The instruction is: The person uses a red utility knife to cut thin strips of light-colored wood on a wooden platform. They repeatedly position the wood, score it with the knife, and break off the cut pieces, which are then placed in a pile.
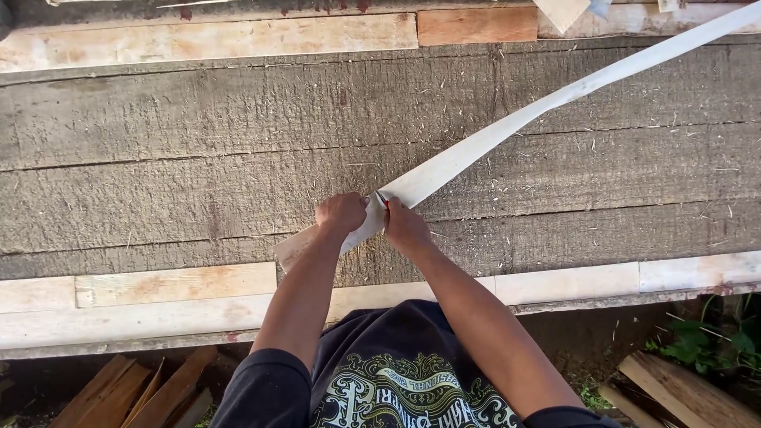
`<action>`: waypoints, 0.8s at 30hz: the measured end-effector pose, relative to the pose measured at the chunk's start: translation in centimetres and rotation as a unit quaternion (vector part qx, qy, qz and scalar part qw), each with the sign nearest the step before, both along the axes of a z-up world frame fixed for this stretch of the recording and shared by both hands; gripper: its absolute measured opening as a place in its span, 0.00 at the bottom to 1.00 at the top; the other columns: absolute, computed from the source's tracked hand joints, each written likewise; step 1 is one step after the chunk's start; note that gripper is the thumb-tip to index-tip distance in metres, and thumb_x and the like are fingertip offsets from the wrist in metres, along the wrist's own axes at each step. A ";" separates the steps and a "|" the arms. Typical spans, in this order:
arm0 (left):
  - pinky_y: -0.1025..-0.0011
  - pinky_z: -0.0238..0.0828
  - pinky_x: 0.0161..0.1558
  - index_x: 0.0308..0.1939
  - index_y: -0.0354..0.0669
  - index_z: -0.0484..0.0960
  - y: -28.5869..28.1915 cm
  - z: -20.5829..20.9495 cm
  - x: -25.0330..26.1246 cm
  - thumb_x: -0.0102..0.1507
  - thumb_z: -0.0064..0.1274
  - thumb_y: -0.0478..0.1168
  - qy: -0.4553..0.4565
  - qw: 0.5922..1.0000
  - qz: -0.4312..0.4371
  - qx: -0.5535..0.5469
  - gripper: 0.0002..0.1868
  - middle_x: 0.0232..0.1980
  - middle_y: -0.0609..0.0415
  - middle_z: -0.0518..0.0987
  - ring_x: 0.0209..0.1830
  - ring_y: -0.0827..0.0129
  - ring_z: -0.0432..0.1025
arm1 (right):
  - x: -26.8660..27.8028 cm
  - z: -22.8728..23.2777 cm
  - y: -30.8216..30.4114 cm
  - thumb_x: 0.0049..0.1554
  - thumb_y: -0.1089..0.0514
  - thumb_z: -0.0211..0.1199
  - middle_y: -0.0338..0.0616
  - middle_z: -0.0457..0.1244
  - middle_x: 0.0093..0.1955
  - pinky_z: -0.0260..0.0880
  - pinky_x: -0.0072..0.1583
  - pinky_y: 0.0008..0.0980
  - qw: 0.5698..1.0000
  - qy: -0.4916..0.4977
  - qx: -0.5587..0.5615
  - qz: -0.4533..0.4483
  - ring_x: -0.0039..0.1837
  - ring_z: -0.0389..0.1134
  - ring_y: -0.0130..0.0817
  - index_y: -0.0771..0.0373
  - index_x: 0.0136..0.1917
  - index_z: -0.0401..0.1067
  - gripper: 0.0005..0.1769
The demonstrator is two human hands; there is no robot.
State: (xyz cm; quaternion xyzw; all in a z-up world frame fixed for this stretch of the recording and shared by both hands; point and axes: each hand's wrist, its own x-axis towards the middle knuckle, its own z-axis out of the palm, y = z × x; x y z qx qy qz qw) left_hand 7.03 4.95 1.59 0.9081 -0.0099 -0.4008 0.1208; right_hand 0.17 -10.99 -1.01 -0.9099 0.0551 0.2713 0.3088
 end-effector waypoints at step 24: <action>0.52 0.73 0.60 0.58 0.57 0.84 -0.2 -0.3 0.0 0.69 0.35 0.55 -0.001 1.000 0.004 0.008 0.24 0.58 0.49 0.84 0.63 0.51 0.75 | -0.1 2.6 1.1 0.68 0.49 0.35 0.59 0.67 0.49 0.73 0.51 0.60 0.999 0.015 -0.029 0.000 0.54 0.72 0.66 0.57 0.55 0.58 0.14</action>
